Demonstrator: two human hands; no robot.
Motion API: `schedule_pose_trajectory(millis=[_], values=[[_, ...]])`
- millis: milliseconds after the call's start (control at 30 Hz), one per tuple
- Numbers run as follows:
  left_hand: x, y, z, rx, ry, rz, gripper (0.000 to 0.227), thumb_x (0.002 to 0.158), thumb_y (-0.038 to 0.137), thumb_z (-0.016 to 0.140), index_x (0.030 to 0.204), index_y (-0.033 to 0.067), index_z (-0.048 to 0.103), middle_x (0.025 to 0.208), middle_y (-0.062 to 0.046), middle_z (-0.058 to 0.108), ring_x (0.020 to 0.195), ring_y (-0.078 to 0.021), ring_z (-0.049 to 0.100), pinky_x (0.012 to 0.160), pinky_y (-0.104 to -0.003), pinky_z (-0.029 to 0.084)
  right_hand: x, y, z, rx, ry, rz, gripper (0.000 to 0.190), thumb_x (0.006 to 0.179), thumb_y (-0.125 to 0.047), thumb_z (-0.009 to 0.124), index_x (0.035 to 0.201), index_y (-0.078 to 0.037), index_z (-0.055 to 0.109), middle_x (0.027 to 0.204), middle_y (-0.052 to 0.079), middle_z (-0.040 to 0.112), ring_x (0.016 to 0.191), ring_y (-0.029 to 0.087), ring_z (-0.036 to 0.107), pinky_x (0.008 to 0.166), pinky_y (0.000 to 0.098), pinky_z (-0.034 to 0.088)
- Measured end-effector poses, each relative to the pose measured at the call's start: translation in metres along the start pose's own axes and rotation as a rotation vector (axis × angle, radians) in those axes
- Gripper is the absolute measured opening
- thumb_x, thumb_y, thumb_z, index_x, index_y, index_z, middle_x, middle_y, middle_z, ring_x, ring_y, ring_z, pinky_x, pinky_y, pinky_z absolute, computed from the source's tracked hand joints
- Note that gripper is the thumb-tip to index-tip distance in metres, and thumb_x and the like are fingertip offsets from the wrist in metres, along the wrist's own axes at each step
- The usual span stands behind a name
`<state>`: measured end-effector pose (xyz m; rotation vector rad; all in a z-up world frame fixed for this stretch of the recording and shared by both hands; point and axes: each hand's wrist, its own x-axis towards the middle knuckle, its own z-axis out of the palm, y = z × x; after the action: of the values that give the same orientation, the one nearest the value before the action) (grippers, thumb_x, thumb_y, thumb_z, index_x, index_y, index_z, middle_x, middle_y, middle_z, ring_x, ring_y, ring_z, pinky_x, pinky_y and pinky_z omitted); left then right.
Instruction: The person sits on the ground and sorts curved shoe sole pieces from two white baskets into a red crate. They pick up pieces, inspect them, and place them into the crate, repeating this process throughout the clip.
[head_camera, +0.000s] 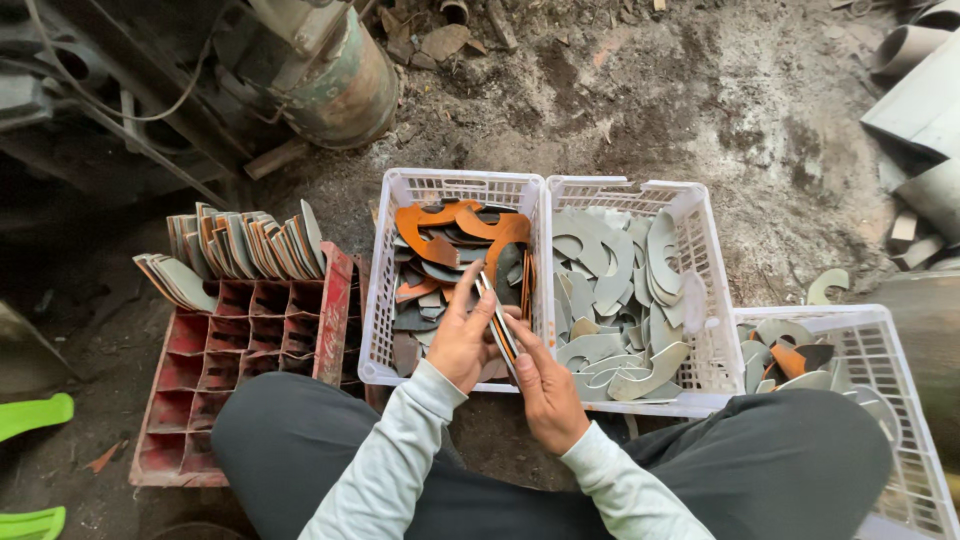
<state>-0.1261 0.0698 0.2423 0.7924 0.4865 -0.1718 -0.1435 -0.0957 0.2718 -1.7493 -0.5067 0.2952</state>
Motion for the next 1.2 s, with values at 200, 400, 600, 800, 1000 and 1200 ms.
schedule_pose_trajectory(millis=[200, 400, 600, 800, 1000, 1200], values=[[0.013, 0.009, -0.020, -0.162, 0.050, 0.123, 0.041, 0.102, 0.026, 0.058, 0.140, 0.0130, 0.051, 0.108, -0.012, 0.066, 0.101, -0.0264, 0.071, 0.078, -0.049, 0.066, 0.005, -0.007, -0.010, -0.069, -0.176, 0.016, 0.051, 0.106, -0.020, 0.048, 0.155, -0.006, 0.045, 0.133, 0.013, 0.068, 0.119, 0.022, 0.067, 0.103, 0.0322, 0.050], [0.000, 0.027, -0.013, -0.144, -0.099, -0.035, 0.045, 0.096, 0.028, 0.054, 0.141, 0.0264, 0.049, 0.116, -0.010, 0.069, 0.108, -0.0271, 0.071, 0.076, -0.047, 0.065, 0.004, -0.007, -0.015, 0.036, -0.196, -0.035, 0.053, 0.104, -0.014, 0.054, 0.155, -0.003, 0.043, 0.145, 0.017, 0.061, 0.132, 0.025, 0.060, 0.109, 0.0339, 0.045], [0.005, 0.016, -0.020, -0.140, -0.081, 0.105, 0.042, 0.102, 0.018, 0.060, 0.142, 0.0116, 0.050, 0.115, -0.016, 0.065, 0.110, -0.0299, 0.070, 0.081, -0.042, 0.064, 0.006, -0.009, -0.016, -0.026, -0.216, -0.068, 0.055, 0.102, -0.010, 0.056, 0.155, -0.002, 0.042, 0.151, 0.018, 0.057, 0.139, 0.027, 0.056, 0.112, 0.0358, 0.042], [0.008, 0.011, -0.023, -0.065, -0.033, 0.162, 0.037, 0.101, 0.015, 0.058, 0.137, 0.0097, 0.053, 0.113, -0.013, 0.066, 0.102, -0.0260, 0.072, 0.068, -0.037, 0.064, 0.005, -0.012, -0.011, -0.039, -0.208, -0.097, 0.056, 0.101, -0.007, 0.057, 0.155, -0.001, 0.042, 0.151, 0.018, 0.057, 0.140, 0.029, 0.055, 0.114, 0.0365, 0.041], [0.001, 0.013, -0.013, -0.057, 0.026, 0.199, 0.037, 0.100, 0.020, 0.058, 0.136, 0.0125, 0.051, 0.110, -0.010, 0.066, 0.096, -0.0219, 0.073, 0.062, -0.031, 0.061, 0.008, -0.018, -0.007, -0.072, -0.209, -0.085, 0.060, 0.098, -0.002, 0.060, 0.154, -0.004, 0.042, 0.137, 0.019, 0.063, 0.128, 0.030, 0.060, 0.108, 0.0366, 0.044], [-0.035, 0.012, -0.018, 0.973, 0.288, 0.977, 0.049, 0.097, 0.019, 0.073, 0.136, -0.0010, 0.052, 0.116, -0.016, 0.069, 0.098, -0.0210, 0.070, 0.076, -0.033, 0.056, 0.011, -0.018, 0.007, -0.326, -0.199, -0.194, 0.068, 0.083, 0.008, 0.064, 0.148, -0.003, 0.048, 0.124, 0.019, 0.061, 0.115, 0.036, 0.061, 0.100, 0.0394, 0.049]])
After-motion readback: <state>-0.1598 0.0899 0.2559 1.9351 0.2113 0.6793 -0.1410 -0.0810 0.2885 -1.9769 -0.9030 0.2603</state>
